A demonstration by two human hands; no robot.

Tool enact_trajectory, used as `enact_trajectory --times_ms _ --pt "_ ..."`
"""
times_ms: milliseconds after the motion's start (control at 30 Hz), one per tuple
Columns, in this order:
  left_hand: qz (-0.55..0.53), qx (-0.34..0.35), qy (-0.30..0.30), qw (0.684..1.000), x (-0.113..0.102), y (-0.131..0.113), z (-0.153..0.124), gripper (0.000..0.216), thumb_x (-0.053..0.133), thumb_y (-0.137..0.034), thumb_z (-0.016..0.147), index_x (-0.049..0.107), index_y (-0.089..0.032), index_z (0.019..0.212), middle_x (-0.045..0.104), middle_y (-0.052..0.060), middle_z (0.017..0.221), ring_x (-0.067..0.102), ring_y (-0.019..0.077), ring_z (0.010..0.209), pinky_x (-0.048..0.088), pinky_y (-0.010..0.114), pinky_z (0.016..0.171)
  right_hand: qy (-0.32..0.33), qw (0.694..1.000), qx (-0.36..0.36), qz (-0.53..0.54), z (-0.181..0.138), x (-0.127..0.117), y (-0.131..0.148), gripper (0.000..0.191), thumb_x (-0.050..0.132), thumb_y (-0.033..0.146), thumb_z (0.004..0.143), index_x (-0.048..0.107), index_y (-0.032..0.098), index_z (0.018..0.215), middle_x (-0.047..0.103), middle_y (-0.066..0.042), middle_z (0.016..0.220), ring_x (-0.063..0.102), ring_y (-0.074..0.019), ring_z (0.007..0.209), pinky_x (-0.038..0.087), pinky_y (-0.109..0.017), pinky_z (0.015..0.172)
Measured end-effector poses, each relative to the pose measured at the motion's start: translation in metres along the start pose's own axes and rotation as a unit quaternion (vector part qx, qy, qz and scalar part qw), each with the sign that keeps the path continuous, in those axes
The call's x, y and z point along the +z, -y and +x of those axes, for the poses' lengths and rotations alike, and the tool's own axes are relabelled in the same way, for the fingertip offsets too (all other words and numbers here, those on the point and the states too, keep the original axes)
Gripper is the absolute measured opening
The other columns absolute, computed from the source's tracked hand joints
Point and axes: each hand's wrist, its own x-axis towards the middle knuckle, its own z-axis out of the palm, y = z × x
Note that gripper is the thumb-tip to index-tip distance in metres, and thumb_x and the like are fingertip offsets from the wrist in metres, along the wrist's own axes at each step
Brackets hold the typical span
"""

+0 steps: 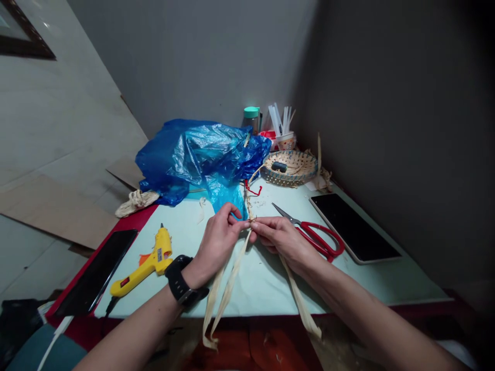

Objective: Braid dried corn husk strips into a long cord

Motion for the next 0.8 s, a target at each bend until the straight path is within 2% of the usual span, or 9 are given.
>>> enact_trajectory --times_ms 133,267,400,500,667,733,800 --pt "0.096 0.071 0.0 0.993 -0.004 -0.011 -0.006 0.007 0.048 -0.026 0.086 0.051 -0.02 0.086 0.058 -0.002 0.069 0.053 0.0148 0.064 0.036 0.027 0.061 -0.008 0.999 0.012 0.036 -0.001 0.003 0.005 0.032 0.055 0.041 0.083 0.059 0.014 0.066 0.026 0.008 0.048 0.018 -0.0066 0.045 0.008 -0.026 0.045" --pt "0.112 0.097 0.029 0.989 -0.006 -0.014 -0.006 0.009 0.046 -0.026 0.087 0.053 -0.02 0.086 0.057 -0.001 0.07 0.052 0.0153 0.065 0.035 0.027 0.062 -0.026 0.998 0.009 0.057 -0.003 0.003 0.006 0.032 0.058 0.042 0.081 0.058 0.014 0.065 0.027 0.007 0.048 0.016 -0.0065 0.045 0.008 -0.026 0.044" --pt "0.043 0.053 0.054 0.996 -0.005 -0.006 -0.001 0.016 0.051 -0.032 0.085 0.058 -0.018 0.082 0.055 -0.003 0.064 0.049 0.0135 0.06 0.033 0.026 0.058 -0.035 0.998 -0.007 0.042 -0.002 0.002 0.0 0.033 0.054 0.042 0.083 0.058 0.014 0.065 0.024 0.008 0.048 0.016 -0.0068 0.045 0.008 -0.026 0.044" --pt "-0.053 0.001 0.111 0.992 -0.005 0.0 0.003 0.02 0.055 -0.035 0.081 0.06 -0.017 0.073 0.052 -0.003 0.062 0.043 0.0113 0.057 0.029 0.024 0.054 -0.046 0.998 -0.018 0.03 0.0 0.002 -0.005 0.033 0.052 0.04 0.084 0.059 0.015 0.063 0.024 0.008 0.048 0.017 -0.0071 0.045 0.01 -0.026 0.044" --pt "-0.251 -0.101 0.226 0.936 -0.009 0.003 0.002 0.025 0.061 -0.038 0.078 0.062 -0.014 0.082 0.061 0.001 0.073 0.033 0.0059 0.049 0.022 0.022 0.047 -0.064 0.998 -0.022 -0.007 0.002 0.002 -0.007 0.032 0.051 0.037 0.083 0.059 0.015 0.06 0.031 0.007 0.046 0.021 -0.0072 0.044 0.014 -0.025 0.045" --pt "-0.27 -0.11 0.239 0.926 -0.011 0.004 0.001 0.026 0.064 -0.037 0.076 0.065 -0.012 0.083 0.063 0.004 0.077 0.034 0.0052 0.049 0.022 0.022 0.047 -0.062 0.998 -0.027 -0.015 0.001 0.003 -0.006 0.033 0.05 0.036 0.084 0.059 0.016 0.06 0.032 0.006 0.046 0.021 -0.0073 0.044 0.015 -0.025 0.045" --pt "-0.256 -0.122 0.23 0.931 -0.013 0.004 0.0 0.026 0.065 -0.037 0.076 0.066 -0.011 0.08 0.062 0.004 0.073 0.034 0.005 0.049 0.022 0.021 0.047 -0.058 0.997 -0.035 -0.02 0.0 0.004 -0.004 0.033 0.049 0.036 0.085 0.06 0.016 0.062 0.038 0.005 0.048 0.023 -0.0075 0.045 0.017 -0.024 0.046"
